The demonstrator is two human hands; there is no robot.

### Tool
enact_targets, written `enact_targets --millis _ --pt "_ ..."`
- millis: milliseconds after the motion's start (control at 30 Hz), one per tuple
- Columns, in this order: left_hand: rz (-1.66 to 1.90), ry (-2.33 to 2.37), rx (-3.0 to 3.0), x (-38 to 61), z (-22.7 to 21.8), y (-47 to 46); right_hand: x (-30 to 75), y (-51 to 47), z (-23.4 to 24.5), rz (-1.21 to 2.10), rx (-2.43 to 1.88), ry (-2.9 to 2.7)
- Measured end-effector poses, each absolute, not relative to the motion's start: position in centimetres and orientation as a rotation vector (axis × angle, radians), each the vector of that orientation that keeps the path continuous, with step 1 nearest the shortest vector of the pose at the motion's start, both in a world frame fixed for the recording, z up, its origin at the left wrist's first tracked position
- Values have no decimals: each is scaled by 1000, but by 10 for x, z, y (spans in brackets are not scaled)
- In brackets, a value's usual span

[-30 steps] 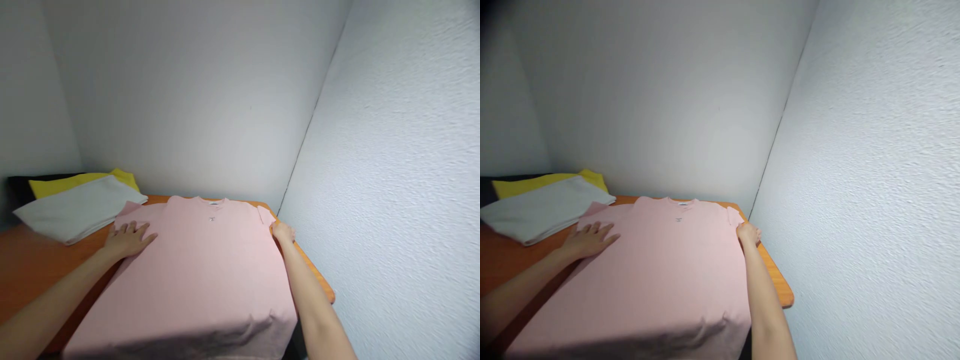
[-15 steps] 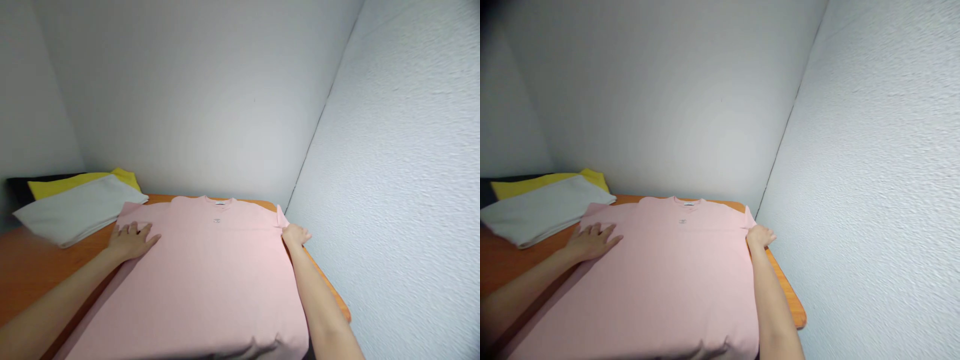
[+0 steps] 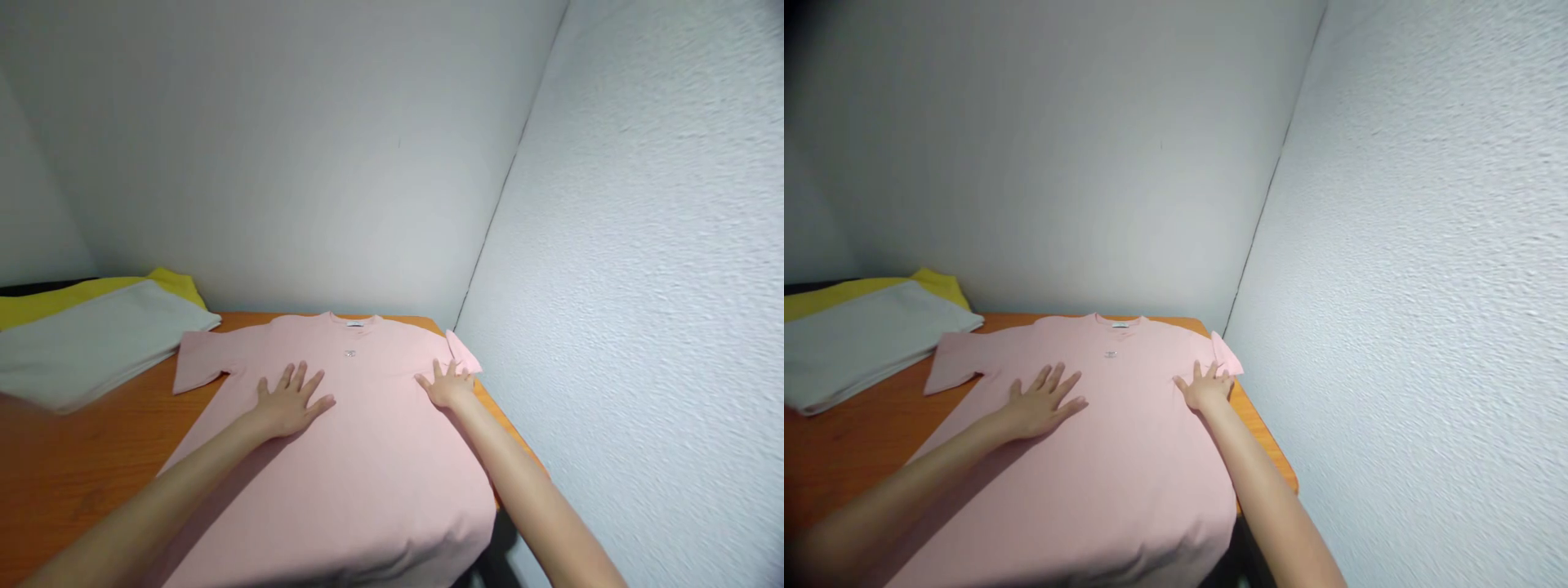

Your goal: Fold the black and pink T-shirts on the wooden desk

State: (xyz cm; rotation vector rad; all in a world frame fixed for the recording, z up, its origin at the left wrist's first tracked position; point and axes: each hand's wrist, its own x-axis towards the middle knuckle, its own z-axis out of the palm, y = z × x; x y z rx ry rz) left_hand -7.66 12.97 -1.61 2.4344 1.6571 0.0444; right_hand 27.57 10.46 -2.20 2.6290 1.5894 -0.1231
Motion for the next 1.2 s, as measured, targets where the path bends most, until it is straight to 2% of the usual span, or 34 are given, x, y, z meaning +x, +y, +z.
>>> enact_targets --millis 167,300,433,533,600,667,767,867,933,1000,1067,1100,1133,1200 --pt "82 1698 2485 -74 -13 145 279 111 -8 -248 2614 1645" --pt "71 1662 2536 -76 -9 145 270 95 18 -79 2742 1680" --pt "284 1520 2783 -86 -10 90 274 20 46 6 2822 1902" --pt "498 1269 2948 -90 -11 24 282 -71 46 -57 3115 1811" --pt "620 1063 3002 -84 -13 -19 280 -127 26 -256 3337 1675" --pt "767 880 2988 -70 -18 -54 268 -164 -7 -663 3443 1576" --pt "957 676 2865 -41 -35 -91 240 -181 -64 -1410 3415 1666" --pt "1054 542 2792 -9 -61 -112 219 -179 -94 -1758 3321 1839" --pt "1246 520 2809 12 -75 -121 214 -181 -91 -1911 3282 1856" --pt "1475 539 2842 31 -80 -127 210 -190 -74 -2241 3201 1855" --pt "1622 631 2813 45 -74 -129 205 -197 -50 -2582 3007 1943" --pt "1633 635 2792 49 -68 -129 203 -198 -38 -2641 2890 2050" --pt "1611 620 2770 51 -60 -128 203 -197 -26 -2600 2796 2184" --pt "1512 568 2722 50 -44 -122 211 -181 -5 -2281 2725 2461"
